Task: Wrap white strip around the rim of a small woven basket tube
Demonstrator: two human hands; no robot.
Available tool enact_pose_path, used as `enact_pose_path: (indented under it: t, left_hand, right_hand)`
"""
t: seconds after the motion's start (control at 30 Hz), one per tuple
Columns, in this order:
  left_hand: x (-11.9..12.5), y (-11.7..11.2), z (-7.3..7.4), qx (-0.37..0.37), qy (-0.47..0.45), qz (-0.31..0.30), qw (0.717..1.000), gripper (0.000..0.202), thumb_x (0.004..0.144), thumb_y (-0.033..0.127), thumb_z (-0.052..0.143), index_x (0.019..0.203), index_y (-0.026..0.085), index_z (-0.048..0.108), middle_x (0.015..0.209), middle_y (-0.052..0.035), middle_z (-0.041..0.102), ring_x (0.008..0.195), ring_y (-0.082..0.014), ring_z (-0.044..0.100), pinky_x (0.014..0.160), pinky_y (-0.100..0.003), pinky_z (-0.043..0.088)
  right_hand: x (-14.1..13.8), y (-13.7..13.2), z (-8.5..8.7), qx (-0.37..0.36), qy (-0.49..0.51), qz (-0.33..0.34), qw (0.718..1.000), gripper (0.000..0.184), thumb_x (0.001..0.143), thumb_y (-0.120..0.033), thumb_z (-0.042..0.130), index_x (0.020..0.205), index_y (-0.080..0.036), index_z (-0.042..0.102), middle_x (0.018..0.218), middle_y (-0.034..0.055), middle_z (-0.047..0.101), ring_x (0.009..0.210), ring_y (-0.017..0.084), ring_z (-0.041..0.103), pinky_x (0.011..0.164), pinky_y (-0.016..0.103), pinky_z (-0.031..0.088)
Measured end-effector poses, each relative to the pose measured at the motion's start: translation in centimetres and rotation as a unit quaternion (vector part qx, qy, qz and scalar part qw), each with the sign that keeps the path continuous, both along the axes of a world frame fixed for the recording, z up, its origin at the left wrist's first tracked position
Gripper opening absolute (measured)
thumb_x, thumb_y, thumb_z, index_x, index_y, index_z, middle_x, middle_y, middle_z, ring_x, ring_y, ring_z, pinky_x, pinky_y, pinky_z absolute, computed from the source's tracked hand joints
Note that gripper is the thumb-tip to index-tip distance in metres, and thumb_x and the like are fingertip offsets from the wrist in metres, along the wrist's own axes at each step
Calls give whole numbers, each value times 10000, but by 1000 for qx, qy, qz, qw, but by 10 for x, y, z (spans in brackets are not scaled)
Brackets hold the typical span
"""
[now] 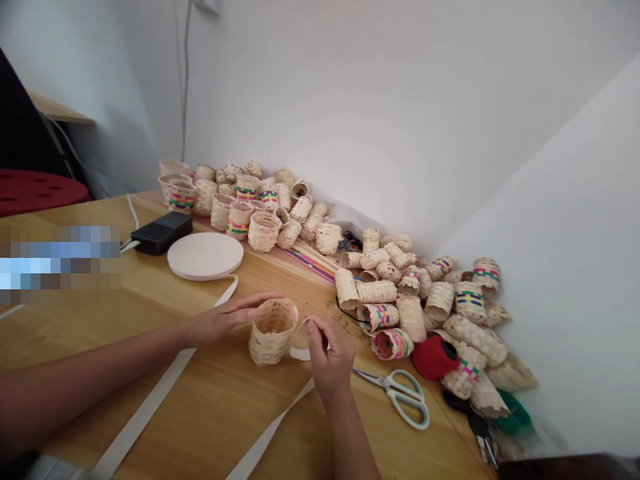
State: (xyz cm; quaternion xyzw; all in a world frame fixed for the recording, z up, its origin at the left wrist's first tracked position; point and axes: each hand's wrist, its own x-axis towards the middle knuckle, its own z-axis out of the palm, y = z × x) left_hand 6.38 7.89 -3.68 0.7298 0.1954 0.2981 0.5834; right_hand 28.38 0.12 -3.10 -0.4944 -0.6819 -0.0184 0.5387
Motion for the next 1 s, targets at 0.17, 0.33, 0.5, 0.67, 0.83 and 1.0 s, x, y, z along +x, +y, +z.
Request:
enact_pose_path:
  t: [0.17, 0.33, 0.5, 0.67, 0.83, 1.0]
  left_hand:
    - [0, -1, 2, 10, 4, -4, 1000, 467, 928, 399, 429, 1366, 236, 436, 1421, -38, 448, 1337, -240, 349, 1130, -376, 227]
    - [0, -1, -1, -2, 1, -8, 1000, 504, 931, 428, 430, 1401, 249, 393, 1459, -32, 401, 1363, -250, 311, 1139, -391, 217]
    - [0, -1, -4, 9, 3, -1, 1000, 513, 937, 442, 412, 1411, 251, 369, 1476, -30, 373, 1376, -237, 286, 1147, -385, 201]
    - [3, 1, -3, 40, 0, -2, 999, 467, 938, 418, 409, 1358, 215, 440, 1411, -51, 457, 1314, -235, 381, 1123, -364, 251]
    - [5, 2, -5, 25, 15, 8, 1000, 451, 933, 434, 407, 1330, 229, 473, 1389, -38, 486, 1296, -240, 407, 1120, -365, 257]
    - [4, -2, -3, 37, 14, 24, 999, 498, 937, 489, 377, 1360, 235, 441, 1436, -29, 429, 1336, -233, 353, 1144, -352, 214]
  right_hand:
    - [0, -1, 1, -28, 15, 12, 999, 192, 882, -264, 542, 882, -204, 725, 818, 52, 724, 736, 189, 668, 614, 274, 515]
    - [0, 2, 1, -38, -17, 43, 998, 187, 886, -254, 545, 888, -223, 729, 824, 45, 728, 749, 186, 675, 676, 289, 526]
    - [2, 5, -5, -44, -15, 43, 998, 187, 894, -256, 537, 892, -225, 721, 860, 46, 733, 795, 192, 682, 704, 290, 522]
    - [4, 5, -8, -66, -14, 41, 997, 193, 900, -260, 524, 898, -215, 712, 817, 36, 724, 752, 175, 673, 642, 256, 506]
    - [3, 7, -9, -53, -36, 51, 997, 185, 898, -240, 520, 885, -204, 701, 773, 24, 715, 660, 151, 652, 570, 231, 490]
    - [1, 4, -3, -10, -45, 39, 998, 162, 890, -214, 537, 872, -201, 698, 776, 28, 716, 677, 153, 654, 617, 245, 502]
